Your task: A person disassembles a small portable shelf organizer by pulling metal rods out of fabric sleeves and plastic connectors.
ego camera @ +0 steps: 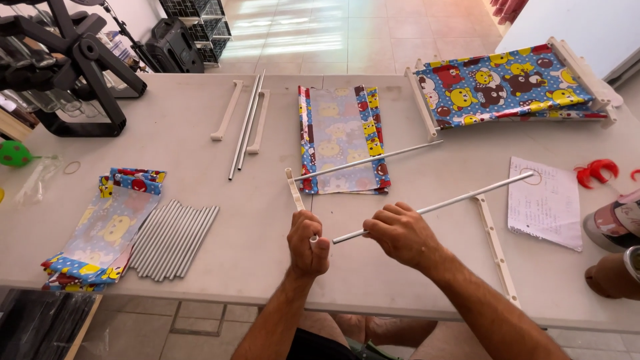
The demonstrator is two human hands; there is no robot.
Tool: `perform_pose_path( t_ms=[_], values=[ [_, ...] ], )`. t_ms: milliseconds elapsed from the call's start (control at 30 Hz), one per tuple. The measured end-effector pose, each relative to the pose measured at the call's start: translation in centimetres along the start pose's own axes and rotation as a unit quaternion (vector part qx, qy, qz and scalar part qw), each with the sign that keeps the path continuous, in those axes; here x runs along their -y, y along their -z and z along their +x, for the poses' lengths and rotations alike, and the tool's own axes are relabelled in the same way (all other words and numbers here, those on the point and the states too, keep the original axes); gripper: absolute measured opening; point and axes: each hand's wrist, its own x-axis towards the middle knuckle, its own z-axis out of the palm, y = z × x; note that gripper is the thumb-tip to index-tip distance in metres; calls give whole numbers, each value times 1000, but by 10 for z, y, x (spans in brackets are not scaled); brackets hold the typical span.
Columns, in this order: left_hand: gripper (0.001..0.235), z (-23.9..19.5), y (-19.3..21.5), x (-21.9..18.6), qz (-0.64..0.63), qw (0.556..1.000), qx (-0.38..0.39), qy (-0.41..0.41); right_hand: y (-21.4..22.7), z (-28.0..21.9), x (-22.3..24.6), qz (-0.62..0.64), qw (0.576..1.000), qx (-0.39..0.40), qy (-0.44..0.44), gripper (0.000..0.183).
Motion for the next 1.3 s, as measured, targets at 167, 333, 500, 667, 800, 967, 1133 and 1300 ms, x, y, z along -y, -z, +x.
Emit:
perform_pose_path(
  t_ms=[167, 333, 500, 667, 800, 967, 1133, 1300],
  values=[
    [51, 2, 0, -5, 16, 999, 28, -3, -2, -11, -1, -48, 997, 10, 59, 14],
    [52, 3, 0, -6, 18, 999, 33, 0, 6, -23, 9, -97, 989, 17, 108, 26],
    [51, 4, 2, -2, 15, 999, 34, -8, 8, -62, 3, -149, 986, 61, 36, 23],
    [51, -4, -1, 0, 3, 1000, 24, -8, -2, -114, -10, -128, 985, 113, -27, 27],
    [51, -8, -1, 3, 0, 999, 31, -9, 6, -134, -34, -113, 982, 136, -63, 28],
    [50, -2, -2, 2, 1, 999, 27, -23, 30, -130, -48, -150, 957, 200, -149, 30],
    [53, 11, 0, -17, 2, 998, 23, -65, 43, -87, -38, -151, 936, 226, -222, 35],
    [53, 57, 11, -98, -21, 998, -10, -64, 36, -5, -50, -237, 955, 81, -156, 65]
  ],
)
